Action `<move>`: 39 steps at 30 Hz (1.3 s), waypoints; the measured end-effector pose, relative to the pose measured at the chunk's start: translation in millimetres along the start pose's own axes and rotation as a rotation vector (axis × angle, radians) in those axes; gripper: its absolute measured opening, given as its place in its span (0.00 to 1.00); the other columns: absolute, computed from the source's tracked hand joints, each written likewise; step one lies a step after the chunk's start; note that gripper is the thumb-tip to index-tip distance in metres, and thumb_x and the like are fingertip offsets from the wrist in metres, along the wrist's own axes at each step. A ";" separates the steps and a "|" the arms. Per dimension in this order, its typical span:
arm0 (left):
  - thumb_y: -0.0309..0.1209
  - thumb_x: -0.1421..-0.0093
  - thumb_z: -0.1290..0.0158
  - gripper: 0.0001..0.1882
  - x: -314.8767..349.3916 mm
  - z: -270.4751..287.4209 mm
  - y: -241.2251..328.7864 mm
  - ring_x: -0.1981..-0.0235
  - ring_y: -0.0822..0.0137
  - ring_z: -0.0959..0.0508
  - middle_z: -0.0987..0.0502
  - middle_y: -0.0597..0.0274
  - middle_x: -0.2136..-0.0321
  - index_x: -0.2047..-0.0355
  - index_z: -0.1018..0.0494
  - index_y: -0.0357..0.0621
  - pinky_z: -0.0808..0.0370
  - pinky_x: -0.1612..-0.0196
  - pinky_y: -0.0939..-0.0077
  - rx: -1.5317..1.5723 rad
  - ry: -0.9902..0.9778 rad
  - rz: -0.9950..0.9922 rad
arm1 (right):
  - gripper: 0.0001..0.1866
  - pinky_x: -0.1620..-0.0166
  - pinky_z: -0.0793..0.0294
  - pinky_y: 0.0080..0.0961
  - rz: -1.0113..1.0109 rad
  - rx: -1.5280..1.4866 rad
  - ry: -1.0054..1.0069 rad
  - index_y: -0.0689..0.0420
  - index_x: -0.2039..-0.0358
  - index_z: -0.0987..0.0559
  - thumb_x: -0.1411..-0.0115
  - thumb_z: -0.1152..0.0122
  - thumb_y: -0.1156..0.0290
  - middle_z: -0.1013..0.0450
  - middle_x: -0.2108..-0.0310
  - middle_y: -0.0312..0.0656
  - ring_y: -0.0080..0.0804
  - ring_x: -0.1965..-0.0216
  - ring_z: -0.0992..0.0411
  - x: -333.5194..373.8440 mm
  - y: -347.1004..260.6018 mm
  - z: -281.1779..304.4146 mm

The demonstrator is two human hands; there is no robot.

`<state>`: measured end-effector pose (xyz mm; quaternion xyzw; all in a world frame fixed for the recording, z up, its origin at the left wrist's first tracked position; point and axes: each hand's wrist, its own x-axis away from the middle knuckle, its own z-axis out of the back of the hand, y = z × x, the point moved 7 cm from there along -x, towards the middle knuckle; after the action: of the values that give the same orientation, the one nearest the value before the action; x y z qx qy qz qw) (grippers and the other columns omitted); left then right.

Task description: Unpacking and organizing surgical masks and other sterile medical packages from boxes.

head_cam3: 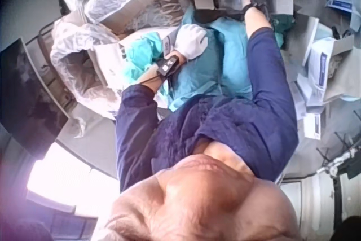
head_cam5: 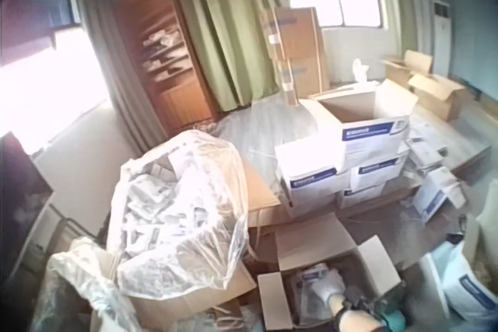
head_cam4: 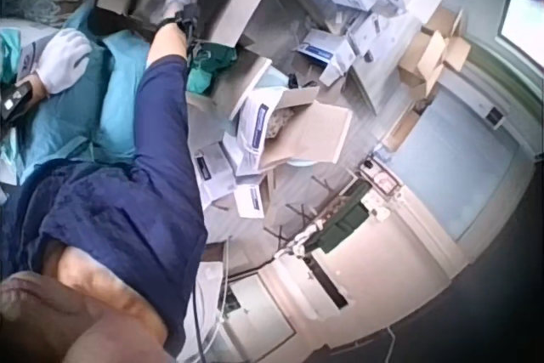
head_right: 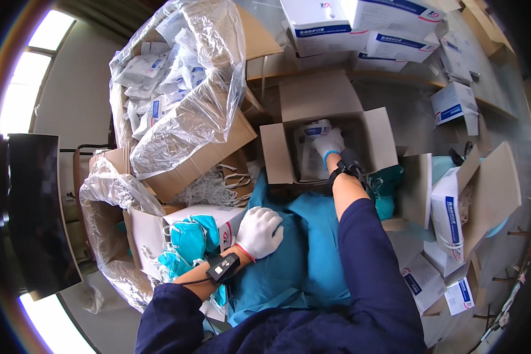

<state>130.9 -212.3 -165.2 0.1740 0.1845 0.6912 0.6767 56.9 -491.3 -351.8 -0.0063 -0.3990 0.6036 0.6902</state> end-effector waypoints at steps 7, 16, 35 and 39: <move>0.31 0.47 0.44 0.06 11.5 -9.5 14.1 0.63 0.53 0.20 0.19 0.55 0.70 0.76 0.23 0.42 0.27 0.54 0.59 -0.013 0.073 -0.019 | 0.28 0.51 0.23 0.34 0.229 -0.750 -0.271 0.63 0.55 0.20 0.57 0.22 0.68 0.20 0.61 0.45 0.40 0.56 0.22 61.6 10.1 99.3; 0.30 0.47 0.43 0.13 71.5 -2.9 26.8 0.45 0.52 0.26 0.22 0.54 0.53 0.61 0.22 0.42 0.35 0.38 0.55 -0.037 0.432 0.156 | 0.22 0.41 0.28 0.30 0.238 -1.139 -0.651 0.58 0.44 0.25 0.40 0.39 0.74 0.24 0.51 0.39 0.33 0.50 0.26 280.6 45.2 134.3; 0.36 0.46 0.37 0.13 129.4 28.7 113.5 0.67 0.52 0.20 0.20 0.51 0.69 0.63 0.20 0.42 0.23 0.62 0.63 0.086 0.386 0.398 | 0.24 0.48 0.30 0.27 0.099 -0.889 -0.517 0.60 0.47 0.26 0.42 0.29 0.67 0.24 0.55 0.38 0.27 0.53 0.27 394.7 155.4 42.1; 0.35 0.43 0.38 0.12 136.0 8.5 96.0 0.69 0.59 0.18 0.19 0.49 0.68 0.64 0.20 0.39 0.23 0.64 0.67 0.466 0.339 0.540 | 0.20 0.60 0.24 0.24 0.233 -0.506 -0.825 0.64 0.52 0.23 0.39 0.33 0.63 0.22 0.59 0.38 0.25 0.64 0.24 424.6 155.1 70.6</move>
<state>48.2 -77.7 -112.0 0.2487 0.3933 0.8028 0.3729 -131.0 -126.7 -149.0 0.0211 -0.7693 0.5134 0.3797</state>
